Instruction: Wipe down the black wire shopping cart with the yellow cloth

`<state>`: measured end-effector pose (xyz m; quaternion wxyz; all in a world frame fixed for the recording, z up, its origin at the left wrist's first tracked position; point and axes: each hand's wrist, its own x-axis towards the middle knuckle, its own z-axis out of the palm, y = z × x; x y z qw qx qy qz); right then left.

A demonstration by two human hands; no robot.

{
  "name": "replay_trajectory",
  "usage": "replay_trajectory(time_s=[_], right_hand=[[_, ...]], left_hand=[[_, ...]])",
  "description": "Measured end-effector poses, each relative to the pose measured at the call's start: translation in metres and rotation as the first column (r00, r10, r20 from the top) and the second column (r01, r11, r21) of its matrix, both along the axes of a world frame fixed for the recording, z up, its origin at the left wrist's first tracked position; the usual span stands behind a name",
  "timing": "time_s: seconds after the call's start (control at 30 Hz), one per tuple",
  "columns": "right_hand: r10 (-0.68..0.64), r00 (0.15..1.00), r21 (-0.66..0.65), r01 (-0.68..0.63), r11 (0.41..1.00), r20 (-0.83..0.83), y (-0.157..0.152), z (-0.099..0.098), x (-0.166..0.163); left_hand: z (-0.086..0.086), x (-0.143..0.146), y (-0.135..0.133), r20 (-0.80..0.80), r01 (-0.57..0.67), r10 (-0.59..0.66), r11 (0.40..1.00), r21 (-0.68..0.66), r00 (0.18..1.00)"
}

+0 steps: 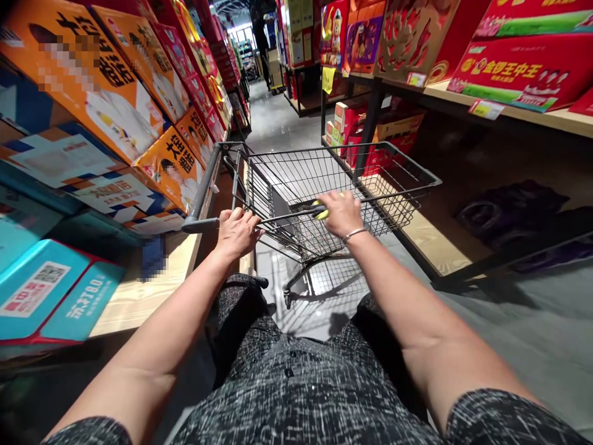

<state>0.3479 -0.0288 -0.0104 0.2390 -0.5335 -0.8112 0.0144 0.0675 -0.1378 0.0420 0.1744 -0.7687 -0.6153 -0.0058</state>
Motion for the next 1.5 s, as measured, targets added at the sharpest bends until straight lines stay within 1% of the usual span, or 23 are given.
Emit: replay_trajectory(time_s=[0.03, 0.1, 0.2, 0.27, 0.37, 0.43, 0.5, 0.6, 0.67, 0.7, 0.77, 0.87, 0.93, 0.97, 1.0, 1.07, 1.13, 1.2, 1.27, 1.33, 1.4, 1.43, 1.5], right_hand=[[-0.069, 0.997, -0.018, 0.069, 0.997, 0.019, 0.009, -0.001, 0.016], [-0.156, 0.987, -0.043, 0.158, 0.987, 0.039, 0.022, -0.002, 0.037], [-0.170, 0.985, -0.065, 0.170, 0.983, 0.005, 0.027, -0.004, 0.038], [-0.122, 0.992, -0.058, 0.120, 0.991, -0.045, 0.023, -0.006, 0.022], [0.012, 0.991, -0.006, -0.013, 1.000, -0.134, 0.010, -0.009, -0.013], [0.110, 0.975, 0.062, -0.100, 0.993, -0.195, 0.001, -0.013, -0.036], [0.209, 0.949, 0.157, -0.175, 0.972, -0.238, -0.007, -0.022, -0.059], [0.359, 0.913, 0.268, -0.303, 0.915, -0.195, -0.019, -0.053, -0.091], [0.425, 0.901, 0.245, -0.394, 0.886, -0.089, -0.026, -0.085, -0.105], [0.435, 0.900, 0.195, -0.422, 0.885, -0.026, -0.029, -0.104, -0.108], [0.421, 0.902, 0.038, -0.426, 0.904, 0.099, -0.033, -0.143, -0.102], [0.375, 0.893, -0.254, -0.313, 0.915, 0.249, -0.033, -0.195, -0.070], [0.321, 0.895, -0.370, -0.198, 0.908, 0.310, -0.031, -0.214, -0.047], [0.307, 0.896, -0.390, -0.170, 0.905, 0.321, -0.031, -0.218, -0.040], [0.309, 0.898, -0.385, -0.178, 0.906, 0.314, -0.031, -0.217, -0.036], [0.358, 0.897, -0.318, -0.271, 0.909, 0.258, -0.034, -0.203, -0.042], [0.422, 0.889, -0.197, -0.388, 0.900, 0.180, -0.039, -0.177, -0.061], [0.472, 0.875, -0.067, -0.467, 0.882, 0.110, -0.044, -0.145, -0.084], [0.480, 0.876, 0.030, -0.481, 0.876, 0.053, -0.044, -0.116, -0.101], [0.423, 0.906, 0.072, -0.422, 0.904, 0.009, -0.037, -0.096, -0.106], [0.355, 0.935, 0.060, -0.354, 0.933, -0.008, -0.027, -0.092, -0.100], [0.336, 0.942, 0.037, -0.335, 0.941, -0.003, -0.022, -0.096, -0.094], [0.323, 0.946, -0.033, -0.322, 0.946, 0.032, -0.016, -0.116, -0.076]], left_hand=[[0.000, -0.001, 0.000, -0.002, -0.010, 0.010, 1.000, 0.001, 1.000], [0.001, 0.000, 0.001, -0.004, -0.041, 0.041, 0.999, 0.004, 0.999], [0.004, 0.010, 0.003, -0.016, -0.074, 0.074, 0.997, -0.008, 0.997], [0.006, 0.020, 0.007, -0.043, -0.063, 0.060, 0.996, -0.070, 0.997], [0.011, 0.031, 0.018, -0.086, -0.021, 0.002, 0.975, -0.220, 0.996], [0.016, 0.032, 0.026, -0.100, 0.004, -0.035, 0.955, -0.296, 0.994], [0.024, 0.031, 0.032, -0.103, 0.004, -0.043, 0.936, -0.353, 0.994], [0.035, 0.026, 0.038, -0.110, -0.023, -0.029, 0.899, -0.437, 0.993], [0.038, 0.024, 0.040, -0.121, -0.030, -0.031, 0.883, -0.468, 0.992], [0.037, 0.023, 0.041, -0.125, -0.025, -0.038, 0.886, -0.464, 0.991], [0.033, 0.021, 0.041, -0.131, -0.009, -0.052, 0.905, -0.425, 0.990], [0.023, 0.019, 0.039, -0.126, 0.011, -0.060, 0.934, -0.357, 0.990], [0.018, 0.018, 0.038, -0.114, 0.014, -0.056, 0.941, -0.337, 0.992], [0.017, 0.018, 0.038, -0.107, 0.014, -0.052, 0.943, -0.332, 0.993], [0.017, 0.019, 0.038, -0.101, 0.010, -0.046, 0.944, -0.330, 0.994], [0.019, 0.022, 0.039, -0.092, -0.009, -0.024, 0.941, -0.338, 0.996], [0.023, 0.026, 0.043, -0.084, -0.042, 0.012, 0.929, -0.368, 0.996], [0.029, 0.030, 0.049, -0.087, -0.078, 0.045, 0.904, -0.421, 0.995], [0.033, 0.034, 0.054, -0.090, -0.084, 0.047, 0.875, -0.477, 0.995], [0.035, 0.035, 0.057, -0.067, -0.066, 0.038, 0.864, -0.499, 0.997], [0.032, 0.036, 0.057, -0.021, -0.065, 0.063, 0.875, -0.480, 0.998], [0.029, 0.036, 0.057, 0.003, -0.076, 0.087, 0.883, -0.464, 0.996], [0.024, 0.037, 0.056, 0.037, -0.097, 0.127, 0.890, -0.446, 0.991]])
